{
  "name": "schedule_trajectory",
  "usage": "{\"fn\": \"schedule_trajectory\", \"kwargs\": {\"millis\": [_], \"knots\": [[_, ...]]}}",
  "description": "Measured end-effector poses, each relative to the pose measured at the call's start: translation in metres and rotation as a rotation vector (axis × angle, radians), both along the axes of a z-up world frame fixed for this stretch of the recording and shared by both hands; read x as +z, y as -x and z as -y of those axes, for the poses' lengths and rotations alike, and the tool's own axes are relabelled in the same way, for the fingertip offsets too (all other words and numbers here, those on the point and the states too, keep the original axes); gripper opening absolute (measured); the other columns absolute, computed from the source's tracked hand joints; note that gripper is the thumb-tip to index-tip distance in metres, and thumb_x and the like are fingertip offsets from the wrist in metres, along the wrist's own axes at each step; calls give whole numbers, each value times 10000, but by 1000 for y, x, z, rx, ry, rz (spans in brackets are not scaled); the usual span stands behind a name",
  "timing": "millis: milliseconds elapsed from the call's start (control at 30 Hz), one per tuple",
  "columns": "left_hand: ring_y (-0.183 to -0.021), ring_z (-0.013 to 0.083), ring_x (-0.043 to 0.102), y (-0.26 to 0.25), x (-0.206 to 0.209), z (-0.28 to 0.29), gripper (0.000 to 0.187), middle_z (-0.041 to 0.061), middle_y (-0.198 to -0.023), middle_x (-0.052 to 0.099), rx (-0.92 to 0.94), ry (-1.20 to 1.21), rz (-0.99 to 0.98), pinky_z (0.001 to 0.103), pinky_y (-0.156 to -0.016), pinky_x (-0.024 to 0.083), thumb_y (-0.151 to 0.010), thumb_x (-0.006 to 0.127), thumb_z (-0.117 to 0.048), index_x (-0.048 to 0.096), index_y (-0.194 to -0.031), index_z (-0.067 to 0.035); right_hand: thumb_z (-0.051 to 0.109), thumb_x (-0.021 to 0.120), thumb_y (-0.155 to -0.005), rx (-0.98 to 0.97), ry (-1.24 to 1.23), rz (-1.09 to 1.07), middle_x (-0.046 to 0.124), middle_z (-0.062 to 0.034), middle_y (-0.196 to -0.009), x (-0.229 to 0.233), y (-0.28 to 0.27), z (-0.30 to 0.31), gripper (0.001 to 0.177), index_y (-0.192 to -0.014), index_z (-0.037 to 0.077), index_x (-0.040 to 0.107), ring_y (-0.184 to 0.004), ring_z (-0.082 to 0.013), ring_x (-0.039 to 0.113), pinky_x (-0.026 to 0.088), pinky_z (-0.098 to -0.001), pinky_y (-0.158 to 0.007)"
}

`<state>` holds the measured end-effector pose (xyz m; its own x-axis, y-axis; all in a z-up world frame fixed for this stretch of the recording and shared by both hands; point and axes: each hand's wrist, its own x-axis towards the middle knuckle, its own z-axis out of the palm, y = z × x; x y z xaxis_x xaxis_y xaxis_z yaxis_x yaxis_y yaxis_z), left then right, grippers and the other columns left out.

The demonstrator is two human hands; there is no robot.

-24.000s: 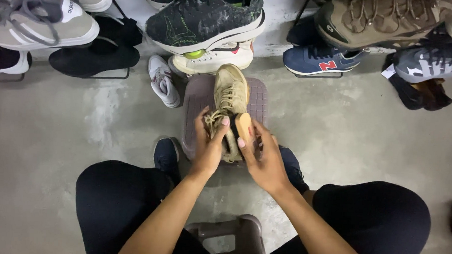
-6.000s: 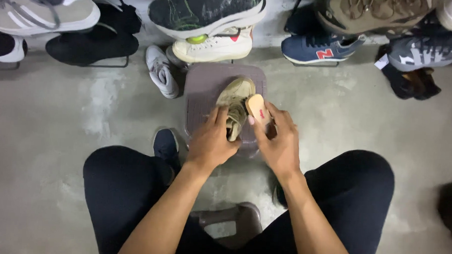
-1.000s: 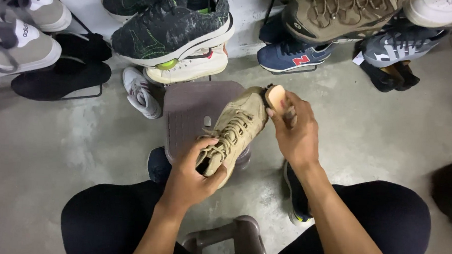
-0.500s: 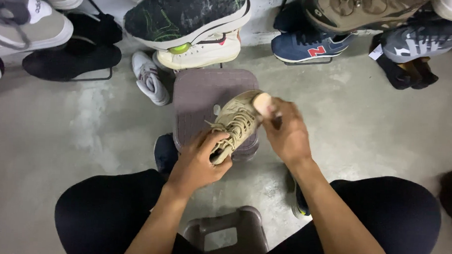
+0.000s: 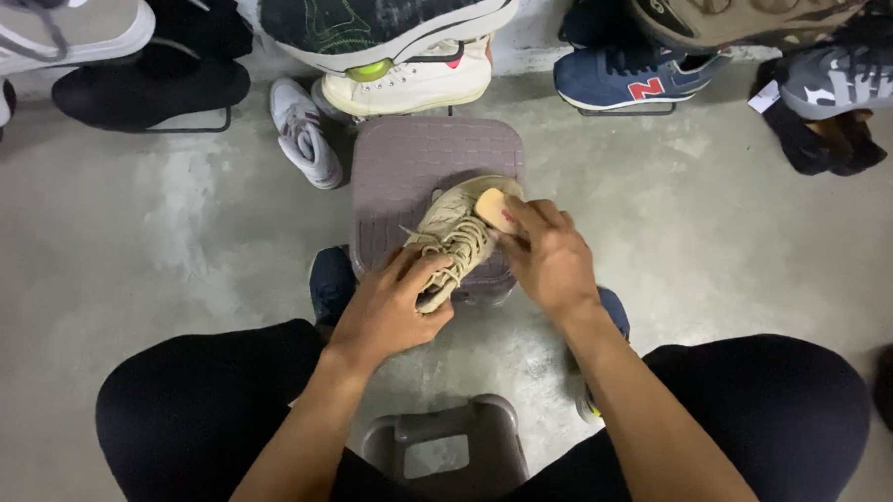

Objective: The person scrubs a beige sneaker with a brush, focusing on the upper and toe areas. The shoe is held in one hand while the other hand uses the brush to clean the surface.

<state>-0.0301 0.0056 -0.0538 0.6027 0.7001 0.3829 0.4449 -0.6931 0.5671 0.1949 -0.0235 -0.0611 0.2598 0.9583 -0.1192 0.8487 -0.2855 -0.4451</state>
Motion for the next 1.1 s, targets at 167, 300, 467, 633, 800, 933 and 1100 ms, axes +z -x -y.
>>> {"fn": "schedule_trajectory", "kwargs": {"millis": [167,300,467,633,800,933,1100], "knots": [[-868,384,737,0,1,-1,400,153,-968,686,-7,-44,-37,478,-631,647,-779,764,-163,659,-1164,-162,281,714,-951,-44,-43,158,621,-36,-1181,1,-13,1,451,-1389,200,636,-1098,-300,639,598,-467,-865],[-897,361,732,0,-6,-1,415,125,-982,668,-11,-78,-53,456,-640,648,-763,776,-199,645,-1156,-177,258,735,-935,77,-78,149,645,-24,-1159,4,-6,2,401,-1330,227,681,-1072,-278,664,594,-434,-841],[-911,412,726,0,4,-2,388,176,-1007,678,-42,5,-42,503,-628,645,-793,770,-168,655,-1162,-136,309,733,-916,71,-28,188,647,-35,-1142,2,-13,9,467,-1369,223,657,-1021,-290,679,604,-454,-808],[-886,370,712,-2,5,-2,369,126,-966,659,-54,-57,-63,458,-638,638,-794,740,-156,666,-1155,-159,316,774,-896,25,-124,259,623,-55,-1123,-1,-15,7,418,-1263,133,693,-1006,-320,665,588,-453,-790],[-904,369,709,1,-2,2,398,125,-987,670,-43,-48,-90,481,-634,638,-778,752,-170,672,-1168,-181,336,795,-848,148,-119,124,640,-35,-1125,-15,-18,3,477,-1295,204,689,-1019,-328,661,583,-487,-832],[-925,384,700,-2,13,3,438,146,-995,672,-54,-32,-89,494,-651,638,-745,768,-145,683,-1174,-146,354,749,-905,49,-13,142,620,-38,-1117,-6,-32,3,434,-1294,185,659,-1039,-296,662,573,-462,-837],[-962,396,663,1,17,-1,404,160,-1065,647,-43,50,-193,520,-783,603,-835,689,-190,654,-1236,-148,360,688,-988,-57,-154,-122,594,-118,-1192,-20,-21,6,398,-1306,153,568,-1113,-375,660,596,-510,-881]]}}
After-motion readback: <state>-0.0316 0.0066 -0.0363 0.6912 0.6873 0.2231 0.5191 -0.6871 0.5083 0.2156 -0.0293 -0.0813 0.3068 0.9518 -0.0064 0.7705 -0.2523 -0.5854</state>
